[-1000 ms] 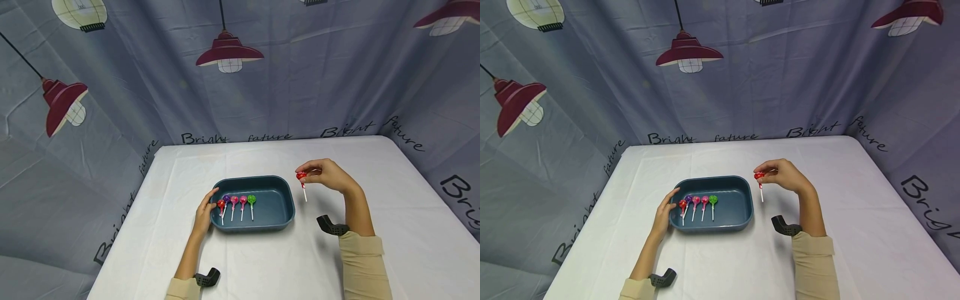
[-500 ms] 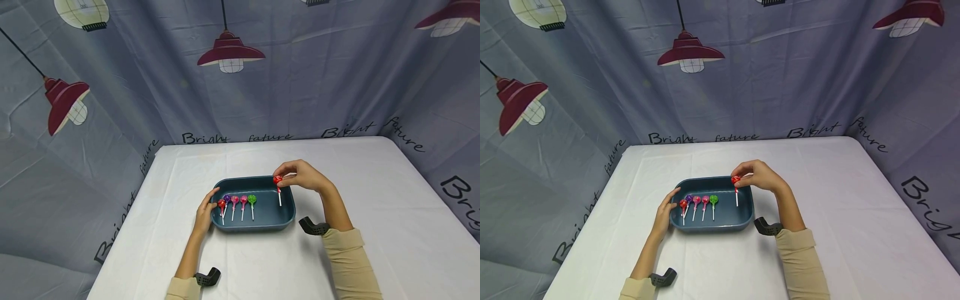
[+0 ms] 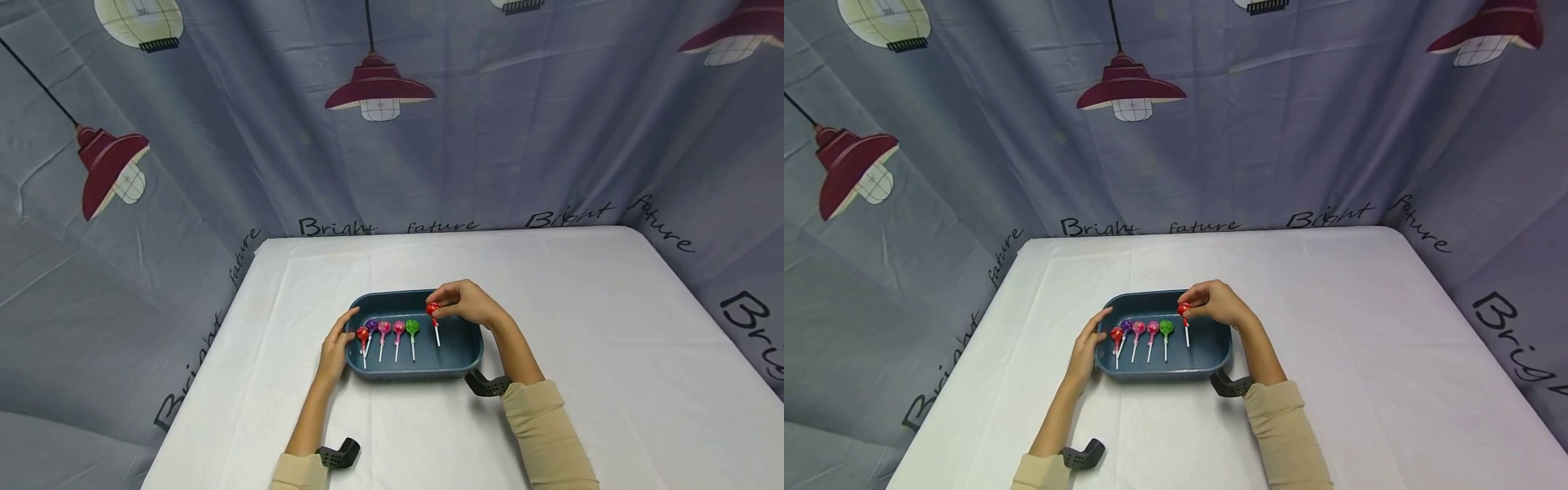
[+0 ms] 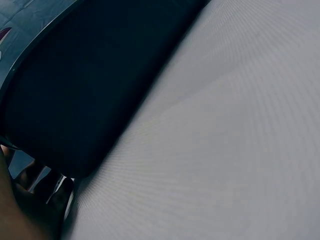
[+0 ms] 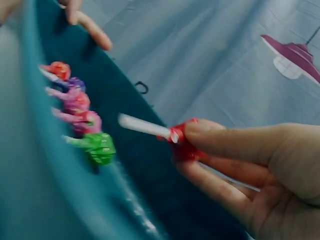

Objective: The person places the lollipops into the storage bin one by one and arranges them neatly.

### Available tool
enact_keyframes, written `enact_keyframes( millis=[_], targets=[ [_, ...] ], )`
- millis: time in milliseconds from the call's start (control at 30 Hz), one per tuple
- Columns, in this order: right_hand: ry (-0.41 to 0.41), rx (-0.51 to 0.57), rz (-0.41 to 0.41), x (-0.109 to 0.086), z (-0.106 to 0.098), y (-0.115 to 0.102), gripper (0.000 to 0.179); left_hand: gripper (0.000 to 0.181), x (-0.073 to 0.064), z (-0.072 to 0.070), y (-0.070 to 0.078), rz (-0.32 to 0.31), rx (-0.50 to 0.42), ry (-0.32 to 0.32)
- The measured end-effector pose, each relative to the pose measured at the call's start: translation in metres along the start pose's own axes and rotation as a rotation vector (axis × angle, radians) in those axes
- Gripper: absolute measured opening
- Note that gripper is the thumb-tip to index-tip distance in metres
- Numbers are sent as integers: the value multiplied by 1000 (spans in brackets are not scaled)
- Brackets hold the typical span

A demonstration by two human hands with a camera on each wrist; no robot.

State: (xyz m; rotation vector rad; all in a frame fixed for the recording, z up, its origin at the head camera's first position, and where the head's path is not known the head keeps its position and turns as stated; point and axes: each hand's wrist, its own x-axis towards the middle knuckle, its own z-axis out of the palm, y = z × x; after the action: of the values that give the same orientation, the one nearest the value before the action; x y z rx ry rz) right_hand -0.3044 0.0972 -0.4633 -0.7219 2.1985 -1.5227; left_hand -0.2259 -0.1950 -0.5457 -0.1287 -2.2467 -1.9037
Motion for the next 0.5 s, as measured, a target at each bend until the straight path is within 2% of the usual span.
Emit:
enact_keyframes(
  millis=[300,500],
  targets=[
    [107,54,89,-1,14,-1,26,49,0,0,1,12,3,2],
    [184,16,156,1,26,3,24,49,-1,0,0,10,1,5]
  ],
)
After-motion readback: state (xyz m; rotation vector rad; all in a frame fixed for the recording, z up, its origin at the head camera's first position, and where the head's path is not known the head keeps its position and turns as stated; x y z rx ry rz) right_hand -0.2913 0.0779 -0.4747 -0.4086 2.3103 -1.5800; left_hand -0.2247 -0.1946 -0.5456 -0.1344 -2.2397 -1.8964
